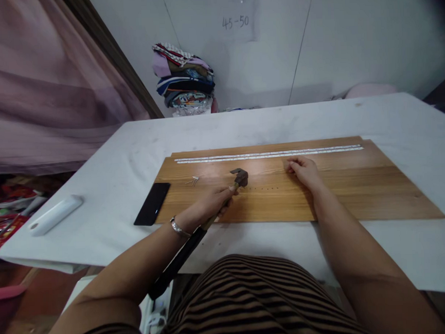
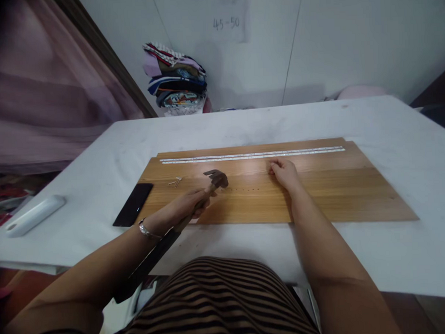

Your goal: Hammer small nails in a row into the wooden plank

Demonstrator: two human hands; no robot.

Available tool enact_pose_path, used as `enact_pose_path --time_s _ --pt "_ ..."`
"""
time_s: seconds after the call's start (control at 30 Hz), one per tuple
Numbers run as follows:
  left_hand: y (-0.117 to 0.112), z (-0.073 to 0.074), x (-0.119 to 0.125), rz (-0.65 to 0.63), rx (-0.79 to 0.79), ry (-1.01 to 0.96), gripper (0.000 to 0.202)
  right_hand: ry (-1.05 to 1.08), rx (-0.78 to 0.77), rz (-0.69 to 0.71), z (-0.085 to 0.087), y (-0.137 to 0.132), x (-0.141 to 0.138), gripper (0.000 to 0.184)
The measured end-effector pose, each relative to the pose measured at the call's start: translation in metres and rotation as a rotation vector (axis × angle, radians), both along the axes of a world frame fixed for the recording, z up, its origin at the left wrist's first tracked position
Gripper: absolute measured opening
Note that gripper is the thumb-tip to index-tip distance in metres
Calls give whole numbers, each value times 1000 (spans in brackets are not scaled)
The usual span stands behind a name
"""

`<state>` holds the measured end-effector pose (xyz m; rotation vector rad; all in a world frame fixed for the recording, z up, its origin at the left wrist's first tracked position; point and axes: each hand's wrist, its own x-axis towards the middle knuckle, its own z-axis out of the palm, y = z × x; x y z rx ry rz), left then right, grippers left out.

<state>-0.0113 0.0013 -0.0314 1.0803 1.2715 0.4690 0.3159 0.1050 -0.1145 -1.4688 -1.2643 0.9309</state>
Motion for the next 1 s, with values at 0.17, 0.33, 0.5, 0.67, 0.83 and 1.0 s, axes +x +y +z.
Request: enact_pose_path --time_s 0.17,0.33,0.5,0.67,0.83,1.0 --pt "1 0 0 -11 21 -10 54 -4 3 2 -2 1 1 17" --pt "-1 2 1 -8 -7 16 54 -3 -1 -2 -3 1 1 18" --pt "-2 5 5 4 3 36 51 -6 -1 -5 -2 0 0 19" --pt "-2 5 3 -6 -2 23 54 -9 7 -3 -2 0 0 20" --pt "1 -1 -1 -11 12 16 57 -10 3 -2 1 -1 0 18" --pt "1 -1 1 -5 -7 21 54 -12 -2 3 1 0 0 19"
